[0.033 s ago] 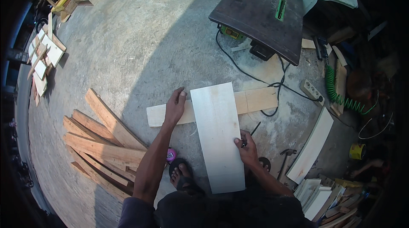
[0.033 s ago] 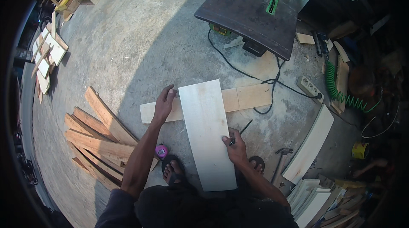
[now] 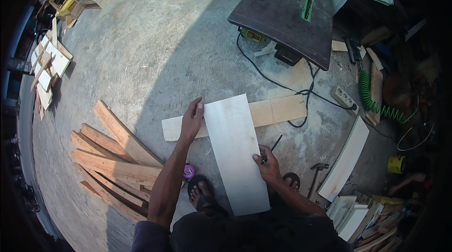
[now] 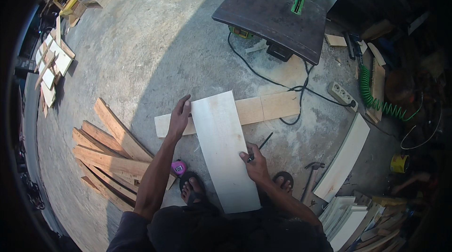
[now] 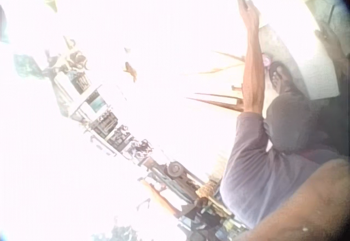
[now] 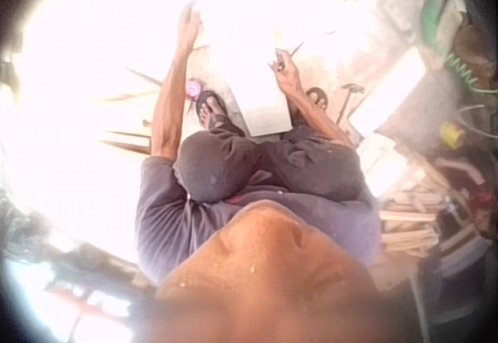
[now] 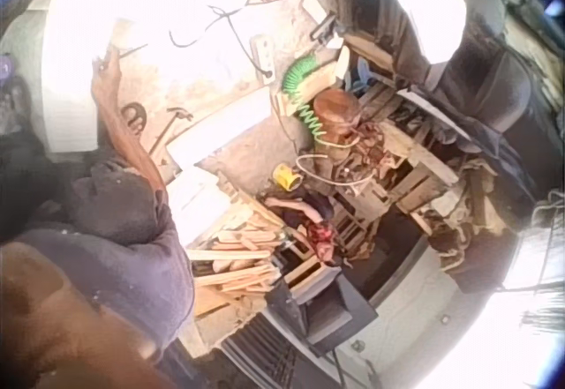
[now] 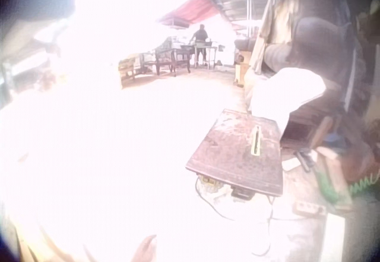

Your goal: The person aligns and marks wooden planks, then uses a hammer to drive nails into the wood to join pieces together. The person also uses a table saw to cut a plank and continues assembling the wooden structure.

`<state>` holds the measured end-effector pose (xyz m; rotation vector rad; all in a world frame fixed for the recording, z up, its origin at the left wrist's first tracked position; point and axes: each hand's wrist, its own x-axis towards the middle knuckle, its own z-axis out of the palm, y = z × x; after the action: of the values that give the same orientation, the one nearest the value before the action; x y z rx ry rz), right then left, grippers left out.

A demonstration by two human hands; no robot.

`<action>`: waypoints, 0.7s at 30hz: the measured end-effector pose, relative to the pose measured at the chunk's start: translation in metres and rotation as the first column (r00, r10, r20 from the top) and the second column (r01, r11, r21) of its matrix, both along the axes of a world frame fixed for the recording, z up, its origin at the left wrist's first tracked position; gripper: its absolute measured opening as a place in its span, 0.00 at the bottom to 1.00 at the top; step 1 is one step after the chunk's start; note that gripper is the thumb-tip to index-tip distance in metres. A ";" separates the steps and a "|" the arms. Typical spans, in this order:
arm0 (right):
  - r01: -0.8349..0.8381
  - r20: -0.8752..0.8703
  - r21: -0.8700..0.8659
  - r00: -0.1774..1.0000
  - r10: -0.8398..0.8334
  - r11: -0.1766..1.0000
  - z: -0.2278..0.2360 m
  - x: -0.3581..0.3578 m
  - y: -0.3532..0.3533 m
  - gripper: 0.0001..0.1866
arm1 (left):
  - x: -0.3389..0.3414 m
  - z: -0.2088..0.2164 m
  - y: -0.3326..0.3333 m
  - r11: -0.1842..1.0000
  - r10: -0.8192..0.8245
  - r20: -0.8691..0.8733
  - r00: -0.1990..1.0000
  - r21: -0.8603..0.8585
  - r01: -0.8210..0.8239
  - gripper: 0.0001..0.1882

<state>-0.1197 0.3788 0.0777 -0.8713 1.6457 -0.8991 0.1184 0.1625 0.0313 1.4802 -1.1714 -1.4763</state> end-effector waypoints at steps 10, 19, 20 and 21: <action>-0.057 -0.051 0.050 0.997 0.059 0.997 -0.034 0.054 0.000 0.25 | 0.019 -0.011 -0.015 0.851 -0.185 0.729 0.659 -0.216 0.478 0.16; -0.026 -0.107 -0.064 0.994 0.019 0.998 -0.052 0.059 0.003 0.27 | 0.009 -0.010 -0.024 0.870 -0.308 0.637 0.707 -0.112 0.481 0.18; -0.028 -0.124 -0.059 0.992 0.021 0.998 -0.054 0.058 0.003 0.27 | 0.010 -0.009 -0.024 0.875 -0.302 0.623 0.721 -0.118 0.469 0.18; -0.038 -0.142 -0.010 0.989 0.036 0.999 -0.055 0.058 0.004 0.27 | 0.011 -0.009 -0.023 0.892 -0.320 0.615 0.721 -0.061 0.447 0.18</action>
<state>-0.0613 0.3823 0.0224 -0.9909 1.7411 -0.8388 0.1290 0.1397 0.0223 1.6701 -2.0619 -1.0996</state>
